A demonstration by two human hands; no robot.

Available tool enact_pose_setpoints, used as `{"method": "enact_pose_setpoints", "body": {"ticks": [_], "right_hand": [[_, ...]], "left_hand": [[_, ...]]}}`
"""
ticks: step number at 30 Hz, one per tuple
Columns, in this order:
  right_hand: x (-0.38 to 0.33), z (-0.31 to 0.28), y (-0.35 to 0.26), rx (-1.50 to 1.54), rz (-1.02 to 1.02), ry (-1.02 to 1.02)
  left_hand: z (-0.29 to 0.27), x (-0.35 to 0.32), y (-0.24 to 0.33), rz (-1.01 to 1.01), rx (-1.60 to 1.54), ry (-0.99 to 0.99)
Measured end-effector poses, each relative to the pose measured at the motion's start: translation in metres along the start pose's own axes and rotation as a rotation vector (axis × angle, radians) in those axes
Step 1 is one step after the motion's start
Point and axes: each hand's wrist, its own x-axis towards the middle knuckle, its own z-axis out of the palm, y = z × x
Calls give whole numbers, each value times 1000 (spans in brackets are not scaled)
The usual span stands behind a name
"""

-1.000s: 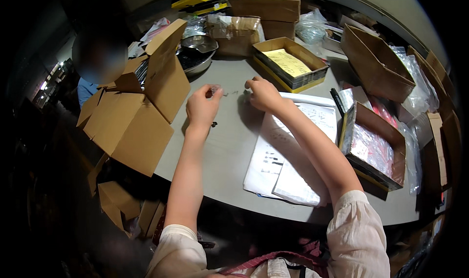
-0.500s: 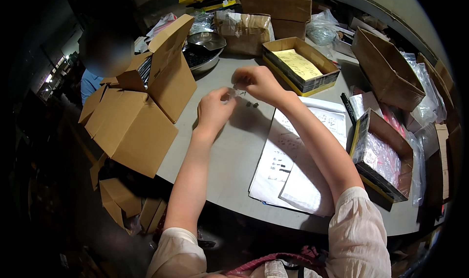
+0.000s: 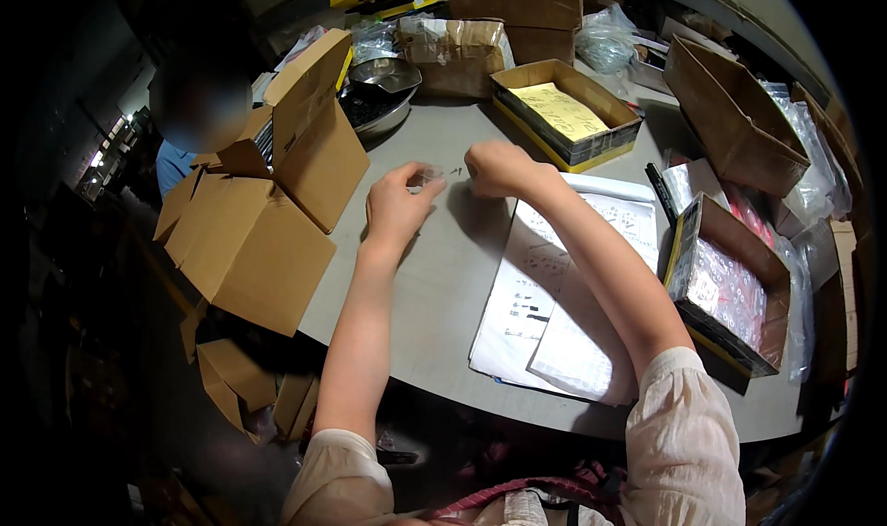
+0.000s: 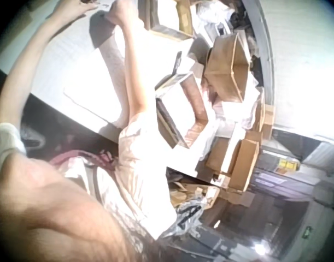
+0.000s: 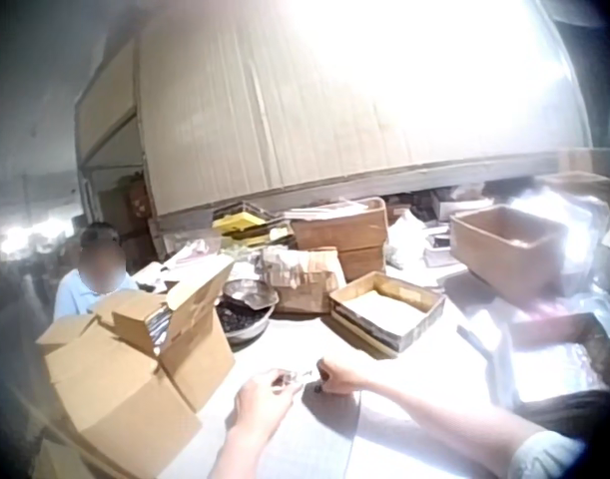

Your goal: The person repeatedly picks small items from a box, places them into clear plastic bags, seals the bags, and sets them aside on the table. The person also handles a roll of adhesive labels and a box of red-labeled plastic bags. The workspace is a table with cardboard boxes, papers, and packaging materials.

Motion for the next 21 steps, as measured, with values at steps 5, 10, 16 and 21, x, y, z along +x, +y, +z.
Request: {"method": "enact_pose_setpoints", "body": {"ticks": [5,10,16,21], "right_hand": [[2,-17,-10,521,-179,128],[6,-11,-7,639,-153,236],[7,15,-1,86,-99,79],[12,26,8,127,-172,216]], "left_hand": [[-3,-3,0,98,93,-2],[-1,-3,3,98,43,0],[-2,0,-4,101,48,34],[-2,2,2,40,11,-13]]}}
